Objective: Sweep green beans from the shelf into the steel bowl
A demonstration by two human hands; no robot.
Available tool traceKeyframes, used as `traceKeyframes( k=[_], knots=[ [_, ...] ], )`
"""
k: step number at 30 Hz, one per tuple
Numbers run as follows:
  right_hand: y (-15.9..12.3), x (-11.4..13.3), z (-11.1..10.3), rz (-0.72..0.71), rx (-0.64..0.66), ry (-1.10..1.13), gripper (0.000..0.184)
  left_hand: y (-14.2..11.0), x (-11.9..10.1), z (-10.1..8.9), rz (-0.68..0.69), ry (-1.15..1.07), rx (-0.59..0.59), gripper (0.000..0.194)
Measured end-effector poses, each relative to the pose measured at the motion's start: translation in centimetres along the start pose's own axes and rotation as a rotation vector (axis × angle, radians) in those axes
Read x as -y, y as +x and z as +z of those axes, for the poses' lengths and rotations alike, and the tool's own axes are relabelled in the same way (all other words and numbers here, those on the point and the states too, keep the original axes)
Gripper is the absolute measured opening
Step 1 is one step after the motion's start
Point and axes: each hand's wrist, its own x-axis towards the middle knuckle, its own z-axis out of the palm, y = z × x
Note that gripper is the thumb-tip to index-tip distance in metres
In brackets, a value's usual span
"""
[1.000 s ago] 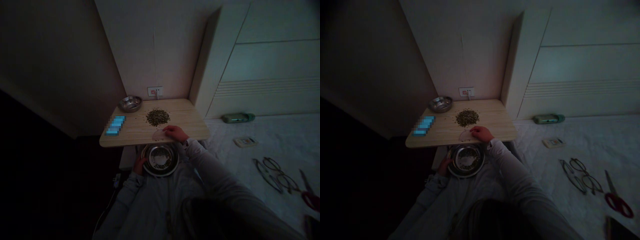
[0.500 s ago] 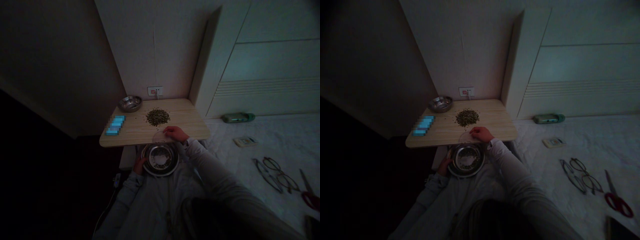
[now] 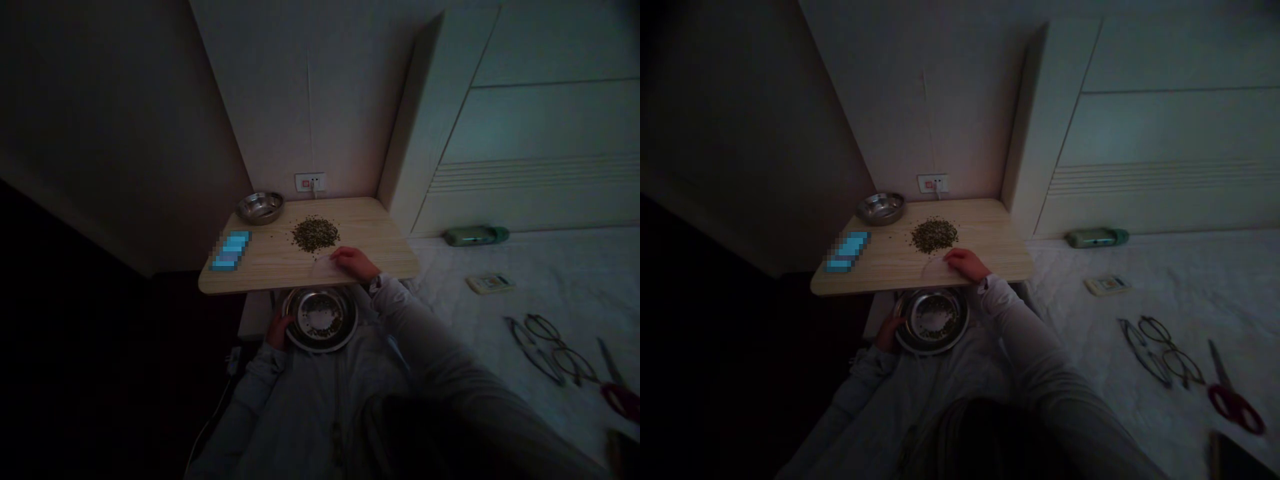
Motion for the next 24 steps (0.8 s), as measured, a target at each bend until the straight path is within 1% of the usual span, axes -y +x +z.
traceKeyframes(
  k=[2, 4, 6, 8, 11, 16, 21, 24],
  knots=[
    [0.3, -0.2, -0.2, 0.007, -0.157, 0.035, 0.026, -0.1, -0.2, 0.2, -0.046, -0.013, -0.012, 0.04],
    [0.7, -0.5, -0.2, 0.007, -0.305, 0.041, 0.03, -0.3, -0.5, 0.3, -0.059, -0.026, -0.008, 0.041],
    [1.0, -0.8, -0.1, -0.001, -0.391, 0.014, 0.032, -0.6, -0.7, 0.5, -0.059, -0.022, -0.007, 0.04],
    [1.3, -1.2, 0.1, -0.022, -0.406, -0.036, 0.032, -0.8, -0.8, 0.5, -0.056, -0.005, -0.003, 0.04],
    [1.6, -1.4, 0.2, -0.041, -0.386, -0.112, 0.031, -0.8, -0.8, 0.5, -0.039, 0.0, 0.009, 0.044],
    [1.8, -1.2, 0.0, -0.011, -0.406, -0.181, 0.029, -0.7, -0.8, 0.4, -0.044, 0.006, -0.017, 0.042],
    [1.7, -0.8, 0.2, 0.012, -0.407, -0.221, 0.028, -0.9, -1.0, 0.6, 0.006, -0.006, 0.017, 0.05],
    [1.6, -0.8, 0.3, 0.015, -0.415, -0.23, 0.027, -0.7, -0.8, 0.3, -0.008, 0.034, 0.0, 0.046]
  ],
)
